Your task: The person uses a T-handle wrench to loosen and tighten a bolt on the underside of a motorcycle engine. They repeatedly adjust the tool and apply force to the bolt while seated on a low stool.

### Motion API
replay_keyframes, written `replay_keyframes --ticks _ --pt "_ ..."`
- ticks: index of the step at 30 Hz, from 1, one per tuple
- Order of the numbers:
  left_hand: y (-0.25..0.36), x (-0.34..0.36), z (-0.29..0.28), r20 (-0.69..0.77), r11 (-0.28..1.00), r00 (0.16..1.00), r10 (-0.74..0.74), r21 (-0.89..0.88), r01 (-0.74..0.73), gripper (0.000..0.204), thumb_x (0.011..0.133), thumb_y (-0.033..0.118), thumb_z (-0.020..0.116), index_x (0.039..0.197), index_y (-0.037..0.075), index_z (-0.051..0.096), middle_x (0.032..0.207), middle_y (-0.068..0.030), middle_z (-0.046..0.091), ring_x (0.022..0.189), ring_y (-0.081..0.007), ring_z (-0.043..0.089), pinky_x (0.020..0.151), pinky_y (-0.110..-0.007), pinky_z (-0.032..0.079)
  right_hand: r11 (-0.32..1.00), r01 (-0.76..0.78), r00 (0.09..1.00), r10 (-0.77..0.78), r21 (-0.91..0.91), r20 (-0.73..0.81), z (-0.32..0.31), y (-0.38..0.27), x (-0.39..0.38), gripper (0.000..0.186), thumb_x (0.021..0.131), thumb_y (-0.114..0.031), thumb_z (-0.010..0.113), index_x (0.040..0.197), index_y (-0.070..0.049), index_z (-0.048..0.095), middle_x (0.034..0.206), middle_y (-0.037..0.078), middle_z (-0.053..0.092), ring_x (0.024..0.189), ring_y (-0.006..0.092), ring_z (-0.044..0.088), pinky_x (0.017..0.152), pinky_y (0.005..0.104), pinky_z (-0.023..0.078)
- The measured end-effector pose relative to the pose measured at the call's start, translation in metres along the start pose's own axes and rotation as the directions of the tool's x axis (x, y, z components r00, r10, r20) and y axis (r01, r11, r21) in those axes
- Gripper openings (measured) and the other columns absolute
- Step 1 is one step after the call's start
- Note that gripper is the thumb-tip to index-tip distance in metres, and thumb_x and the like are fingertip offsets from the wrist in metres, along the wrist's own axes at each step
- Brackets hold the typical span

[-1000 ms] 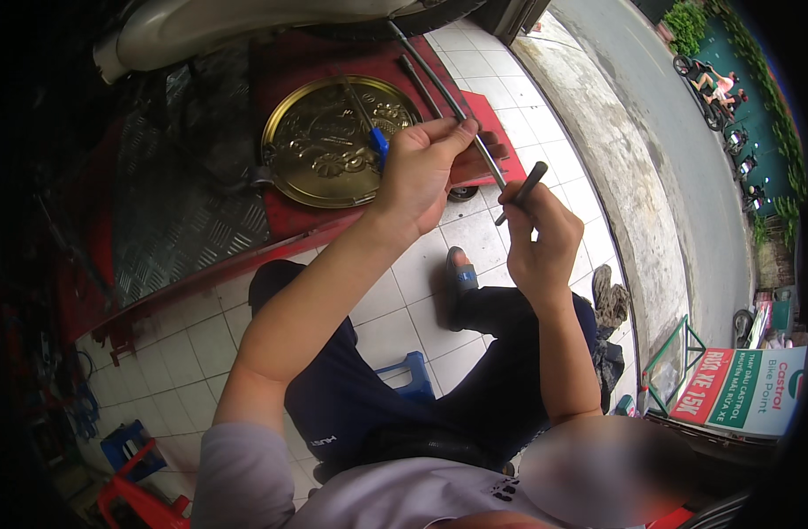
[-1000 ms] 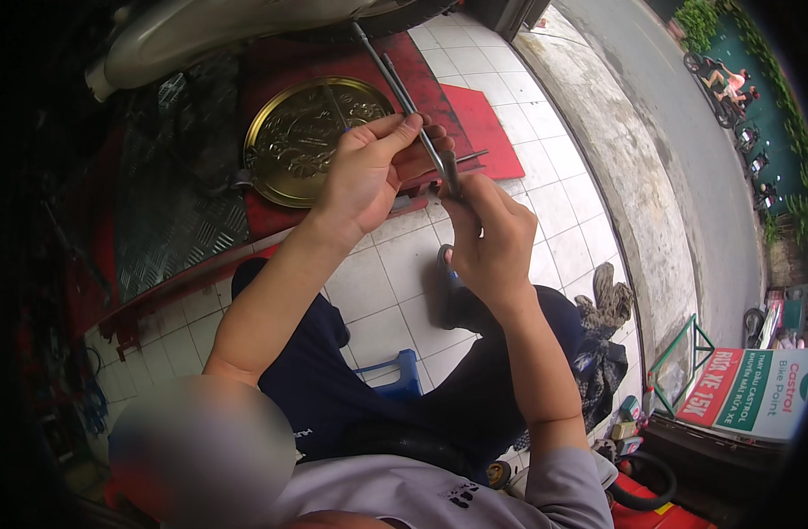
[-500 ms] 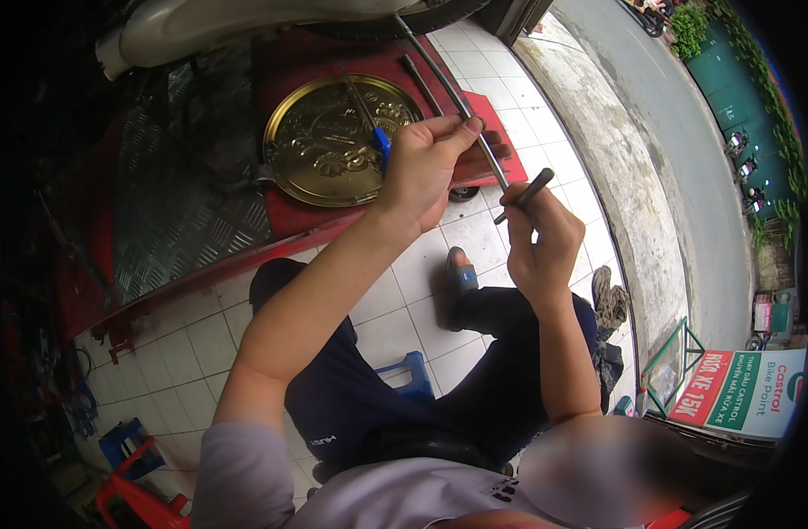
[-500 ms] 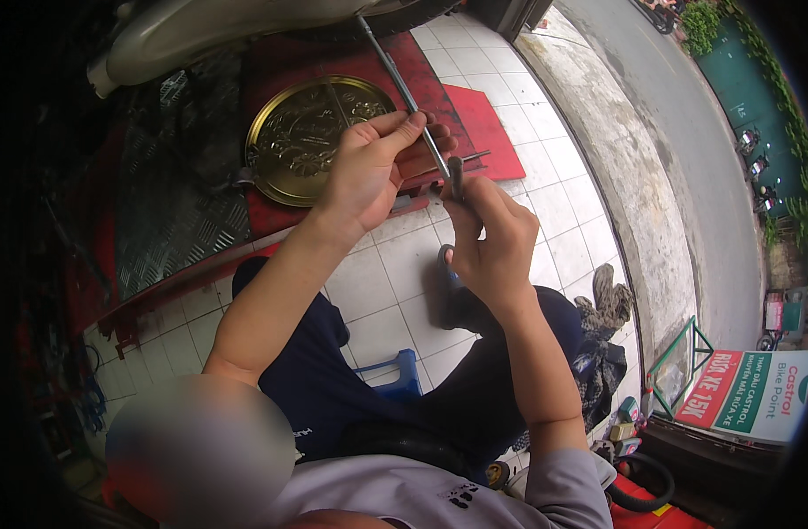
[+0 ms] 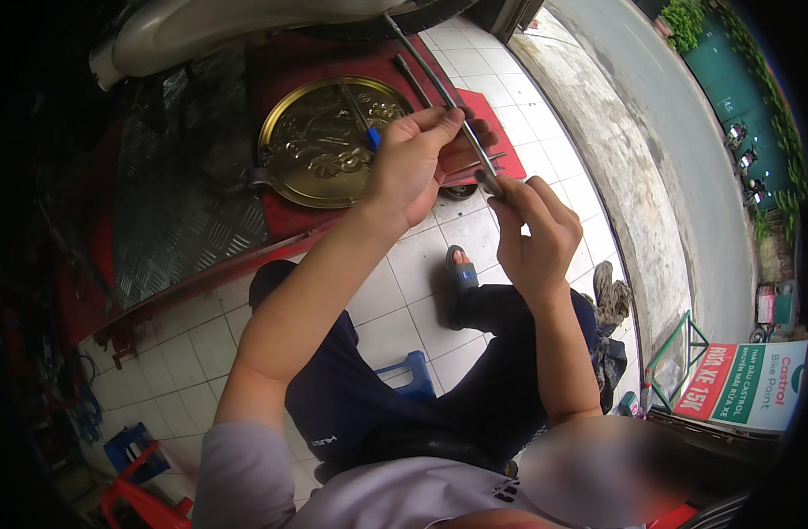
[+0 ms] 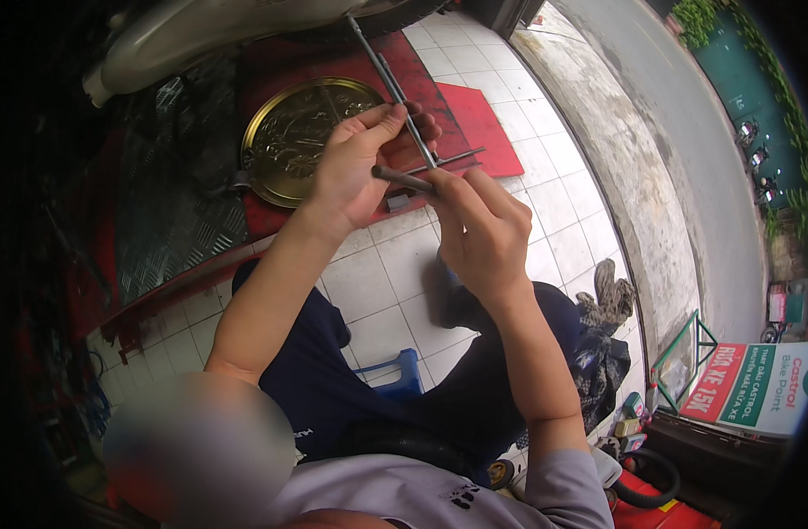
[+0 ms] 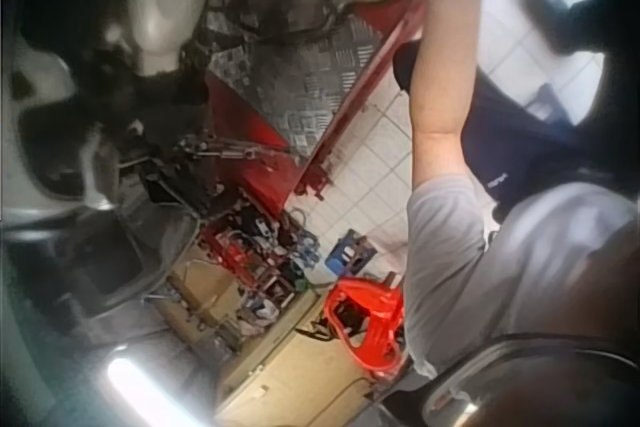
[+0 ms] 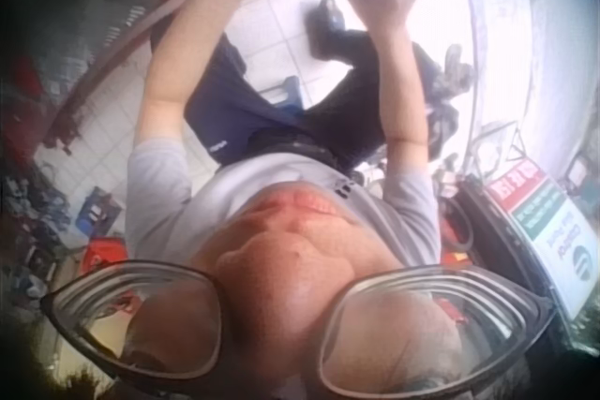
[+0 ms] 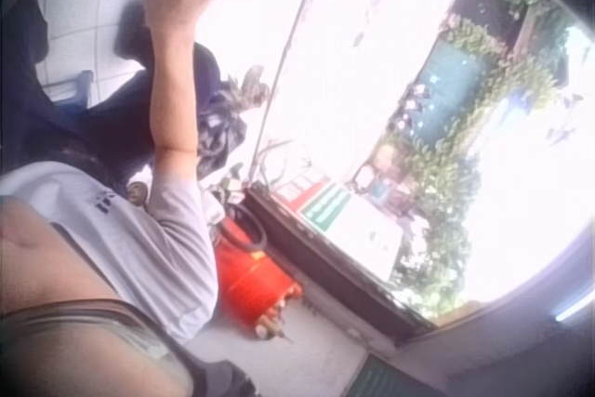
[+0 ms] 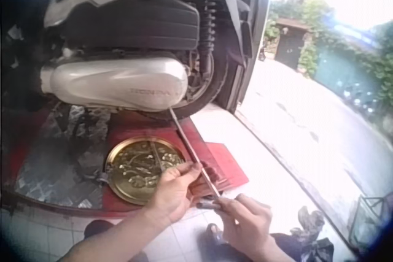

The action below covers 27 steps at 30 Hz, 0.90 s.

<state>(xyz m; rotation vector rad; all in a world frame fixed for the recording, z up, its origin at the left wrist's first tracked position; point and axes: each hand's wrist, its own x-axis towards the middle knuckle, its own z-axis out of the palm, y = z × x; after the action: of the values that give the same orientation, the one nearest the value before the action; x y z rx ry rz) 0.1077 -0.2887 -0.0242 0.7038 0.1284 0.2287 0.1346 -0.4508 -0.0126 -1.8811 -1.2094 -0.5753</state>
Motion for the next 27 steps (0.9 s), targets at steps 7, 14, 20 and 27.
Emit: replay_keyframes --ticks 7,14,20,27 --pt "-0.003 0.009 -0.006 0.087 0.999 0.996 -0.003 -0.034 0.006 0.017 0.097 0.011 0.053 0.103 -0.002 0.062 0.103 -0.0147 0.066 0.099 -0.0238 0.066 0.092 -0.036 0.055 -0.348 -0.350 0.573 0.655 0.870 0.492 0.005 -0.017 -0.002 0.022 0.098 -0.022 0.049 0.110 -0.004 0.050 0.076 0.003 0.052 0.056 0.0139 0.050 0.057 0.0248 0.043" --pt "-0.010 0.016 -0.015 0.082 0.995 0.996 -0.041 -0.088 0.048 0.015 0.095 0.009 0.055 0.102 0.000 0.064 0.101 -0.0144 0.068 0.098 -0.0244 0.066 0.090 -0.036 0.056 0.425 -0.802 0.595 0.626 0.419 0.504 -0.034 0.028 0.001 0.035 0.097 -0.031 0.053 0.088 0.002 0.062 0.050 -0.002 0.042 0.041 0.0086 0.041 0.038 0.0260 0.032" --pt "-0.004 0.015 -0.011 0.071 0.997 0.997 -0.022 -0.075 0.027 0.014 0.095 0.010 0.056 0.100 0.001 0.065 0.098 -0.0140 0.068 0.097 -0.0243 0.067 0.089 -0.035 0.056 0.888 -0.431 0.830 0.459 -0.159 0.316 -0.057 0.019 0.003 0.039 0.075 0.001 0.054 0.112 0.002 0.066 0.045 0.009 0.042 0.038 0.0129 0.039 0.045 0.0301 0.035" --pt "-0.009 0.020 -0.015 -0.043 0.996 0.998 -0.049 -0.072 0.046 0.014 0.095 0.008 0.055 0.100 -0.002 0.064 0.098 -0.0148 0.067 0.097 -0.0262 0.066 0.089 -0.036 0.056 0.938 -0.343 0.813 0.266 0.056 0.518 -0.016 -0.032 -0.004 0.057 0.073 0.001 0.055 0.130 -0.007 0.056 0.052 0.014 0.052 0.050 0.0334 0.057 0.053 0.0401 0.046"
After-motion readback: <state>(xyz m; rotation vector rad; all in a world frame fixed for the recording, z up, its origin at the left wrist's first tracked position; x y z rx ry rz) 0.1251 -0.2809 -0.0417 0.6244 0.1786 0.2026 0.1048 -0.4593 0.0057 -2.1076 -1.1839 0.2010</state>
